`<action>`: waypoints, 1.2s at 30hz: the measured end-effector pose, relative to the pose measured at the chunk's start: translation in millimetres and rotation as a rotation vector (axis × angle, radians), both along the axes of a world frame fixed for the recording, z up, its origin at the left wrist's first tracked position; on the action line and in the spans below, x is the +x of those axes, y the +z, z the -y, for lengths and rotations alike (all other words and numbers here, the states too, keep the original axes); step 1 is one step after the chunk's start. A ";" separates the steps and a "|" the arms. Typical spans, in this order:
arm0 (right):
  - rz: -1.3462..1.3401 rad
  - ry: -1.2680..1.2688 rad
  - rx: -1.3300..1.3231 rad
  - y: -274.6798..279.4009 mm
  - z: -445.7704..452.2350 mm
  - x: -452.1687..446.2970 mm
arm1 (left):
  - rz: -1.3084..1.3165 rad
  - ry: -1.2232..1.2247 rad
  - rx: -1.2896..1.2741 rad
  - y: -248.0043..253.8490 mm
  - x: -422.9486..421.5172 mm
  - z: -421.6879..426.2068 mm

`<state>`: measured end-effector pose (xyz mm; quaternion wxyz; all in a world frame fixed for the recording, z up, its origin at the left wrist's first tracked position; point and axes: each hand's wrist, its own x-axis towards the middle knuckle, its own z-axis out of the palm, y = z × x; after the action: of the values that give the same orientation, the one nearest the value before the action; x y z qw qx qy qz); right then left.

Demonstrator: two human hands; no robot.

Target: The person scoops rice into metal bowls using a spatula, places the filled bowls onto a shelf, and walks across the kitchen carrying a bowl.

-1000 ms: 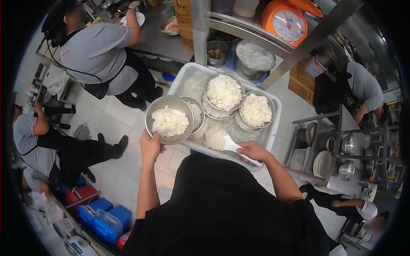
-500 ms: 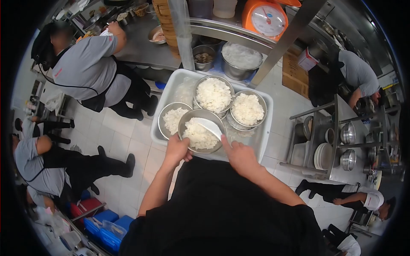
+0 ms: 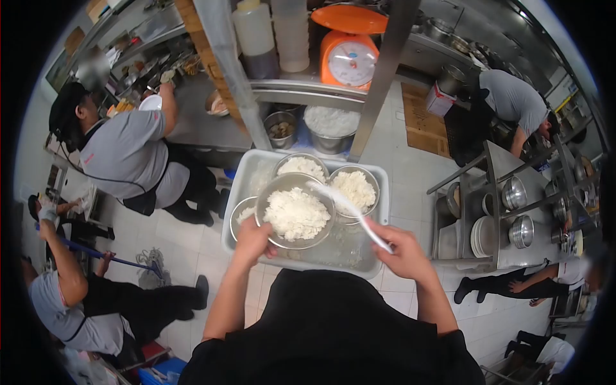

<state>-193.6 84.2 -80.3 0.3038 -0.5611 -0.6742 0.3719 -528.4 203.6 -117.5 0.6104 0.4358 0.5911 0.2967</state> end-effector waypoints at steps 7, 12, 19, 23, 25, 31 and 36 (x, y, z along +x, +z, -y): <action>-0.360 -0.382 -0.267 -38.4 38.0 36.8 | 0.258 -0.038 0.422 156.7 23.8 -84.0; -0.078 -0.197 -0.404 -81.3 58.6 19.6 | 0.240 -0.110 0.596 241.7 93.3 -171.0; 0.017 -0.183 -0.440 -109.5 81.8 16.4 | 0.198 -0.085 0.594 271.4 160.5 -236.5; 0.084 -0.192 -0.475 -105.9 81.0 19.3 | 0.194 -0.153 0.497 267.9 176.7 -243.0; 0.094 -0.190 -0.479 -109.4 81.2 21.1 | 0.228 -0.190 0.473 263.8 179.5 -249.1; 0.163 -0.151 -0.483 -120.5 77.7 19.5 | 0.289 -0.204 0.428 252.5 180.3 -258.7; 0.202 -0.126 -0.531 -113.6 71.1 14.1 | 0.247 -0.218 0.422 254.9 176.4 -251.5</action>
<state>-179.5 13.2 -194.0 0.0998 -0.6959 -0.5440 0.4581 -352.0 455.2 137.5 0.6019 0.5750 0.3869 0.3968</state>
